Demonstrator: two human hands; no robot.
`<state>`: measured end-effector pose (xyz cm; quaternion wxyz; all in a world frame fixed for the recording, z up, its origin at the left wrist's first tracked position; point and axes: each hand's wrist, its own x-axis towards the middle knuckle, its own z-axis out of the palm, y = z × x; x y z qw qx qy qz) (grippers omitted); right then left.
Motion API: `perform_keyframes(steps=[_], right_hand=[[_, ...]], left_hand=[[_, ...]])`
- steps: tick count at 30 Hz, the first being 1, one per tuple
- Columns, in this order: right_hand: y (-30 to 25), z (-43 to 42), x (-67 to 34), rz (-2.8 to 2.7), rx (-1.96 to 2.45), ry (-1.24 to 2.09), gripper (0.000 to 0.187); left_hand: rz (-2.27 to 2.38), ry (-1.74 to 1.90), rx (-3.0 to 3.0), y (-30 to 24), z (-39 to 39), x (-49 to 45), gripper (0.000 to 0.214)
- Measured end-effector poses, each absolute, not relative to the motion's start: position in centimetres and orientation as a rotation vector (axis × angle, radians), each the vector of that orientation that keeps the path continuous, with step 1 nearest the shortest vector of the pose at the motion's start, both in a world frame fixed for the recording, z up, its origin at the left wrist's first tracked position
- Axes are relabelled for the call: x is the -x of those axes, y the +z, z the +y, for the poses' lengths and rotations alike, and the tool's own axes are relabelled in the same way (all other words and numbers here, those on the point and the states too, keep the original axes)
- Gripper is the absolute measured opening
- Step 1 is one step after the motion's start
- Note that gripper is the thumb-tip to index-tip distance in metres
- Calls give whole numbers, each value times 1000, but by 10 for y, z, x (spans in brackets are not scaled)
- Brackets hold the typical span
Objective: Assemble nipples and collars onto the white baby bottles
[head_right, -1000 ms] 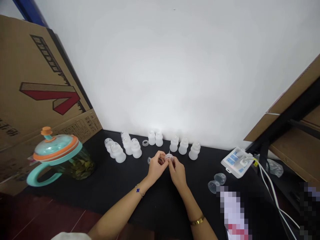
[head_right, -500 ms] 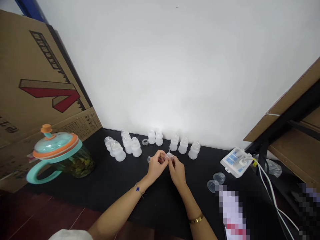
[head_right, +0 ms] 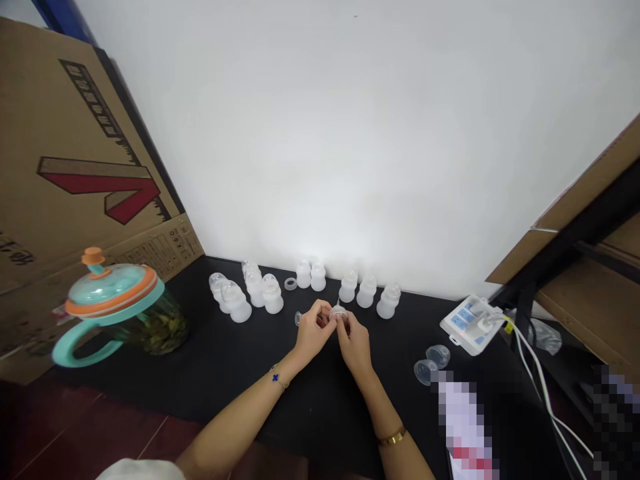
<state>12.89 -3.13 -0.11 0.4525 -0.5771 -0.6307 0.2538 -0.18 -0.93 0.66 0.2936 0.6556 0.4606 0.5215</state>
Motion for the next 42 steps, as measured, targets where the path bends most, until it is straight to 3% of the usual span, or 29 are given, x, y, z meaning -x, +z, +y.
perform_keyframes(steps=[42], right_hand=[[-1, -31, -128, -1554, 1451, 586, 43]], left_hand=[[1239, 1393, -1733, 7, -9, 2, 11]])
